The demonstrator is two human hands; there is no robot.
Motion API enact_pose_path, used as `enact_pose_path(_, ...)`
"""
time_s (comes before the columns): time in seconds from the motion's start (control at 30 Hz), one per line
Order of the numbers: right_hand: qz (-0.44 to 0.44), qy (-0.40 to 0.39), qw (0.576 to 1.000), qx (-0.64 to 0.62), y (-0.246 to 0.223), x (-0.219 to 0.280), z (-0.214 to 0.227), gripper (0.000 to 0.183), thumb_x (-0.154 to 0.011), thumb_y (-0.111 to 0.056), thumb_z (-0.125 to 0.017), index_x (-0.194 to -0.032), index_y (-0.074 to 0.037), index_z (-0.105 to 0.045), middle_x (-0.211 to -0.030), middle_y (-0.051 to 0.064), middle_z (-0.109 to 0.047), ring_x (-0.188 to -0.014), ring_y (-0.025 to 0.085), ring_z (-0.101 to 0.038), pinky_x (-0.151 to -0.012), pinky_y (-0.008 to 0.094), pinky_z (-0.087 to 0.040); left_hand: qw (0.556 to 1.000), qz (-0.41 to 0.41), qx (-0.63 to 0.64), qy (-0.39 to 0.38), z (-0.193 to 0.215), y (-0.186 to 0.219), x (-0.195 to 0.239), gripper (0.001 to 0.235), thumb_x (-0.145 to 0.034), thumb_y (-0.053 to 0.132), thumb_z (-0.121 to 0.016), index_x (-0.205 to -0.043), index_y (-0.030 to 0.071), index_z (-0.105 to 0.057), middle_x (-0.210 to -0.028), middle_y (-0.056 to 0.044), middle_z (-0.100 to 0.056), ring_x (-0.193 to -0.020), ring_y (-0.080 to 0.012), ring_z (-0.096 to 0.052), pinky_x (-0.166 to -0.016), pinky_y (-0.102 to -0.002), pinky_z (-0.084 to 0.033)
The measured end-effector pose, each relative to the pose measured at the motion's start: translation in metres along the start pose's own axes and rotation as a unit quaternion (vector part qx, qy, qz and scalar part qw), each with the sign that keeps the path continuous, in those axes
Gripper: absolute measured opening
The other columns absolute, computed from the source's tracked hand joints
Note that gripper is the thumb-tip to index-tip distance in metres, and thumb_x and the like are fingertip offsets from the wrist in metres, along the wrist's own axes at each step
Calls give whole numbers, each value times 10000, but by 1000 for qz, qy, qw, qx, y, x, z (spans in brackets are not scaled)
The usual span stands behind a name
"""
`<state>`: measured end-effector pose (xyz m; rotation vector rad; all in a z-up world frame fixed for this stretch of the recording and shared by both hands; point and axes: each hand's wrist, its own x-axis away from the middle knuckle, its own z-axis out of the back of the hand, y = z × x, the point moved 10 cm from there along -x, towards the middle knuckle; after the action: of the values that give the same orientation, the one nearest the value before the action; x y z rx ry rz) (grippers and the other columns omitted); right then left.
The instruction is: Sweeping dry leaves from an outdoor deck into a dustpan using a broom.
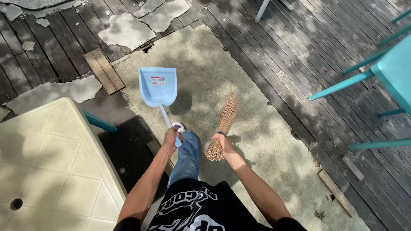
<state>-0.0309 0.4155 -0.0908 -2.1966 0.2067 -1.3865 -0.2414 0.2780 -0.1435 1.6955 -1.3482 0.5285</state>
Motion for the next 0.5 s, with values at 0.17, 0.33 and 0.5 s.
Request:
enact_pose_path(0.17,-11,-60,996,69,-149,-77,-95,164,-807,-173,-661,-901,-54,-601,-686,117,-635,-606,259,-673,-554,415,-578,994,-40,-47,92,-41,119,-119,199,-918,195,-520,-776,73,-452,-519,-62,-414,-409,-213,-414,-412,-381,-395)
enact_pose_path(0.33,-44,-111,992,37,-288,-178,-153,148,-822,-132,-692,-908,-75,-586,-725,78,-647,-633,223,-676,-572,386,-584,995,-5,-31,99,-103,254,-217,158,-896,190,-579,-832,125,-450,-520,-12,-374,-413,-154,-341,-401,-317,-316)
enact_pose_path(0.5,1,-40,993,110,-409,-279,-201,188,-816,-151,-698,-908,-27,-589,-705,105,-630,-584,255,-667,-512,404,-560,995,100,1,6,-192,346,-294,427,-931,329,-657,-692,159,-346,-515,53,-355,-439,-84,-382,-387,-240,-311)
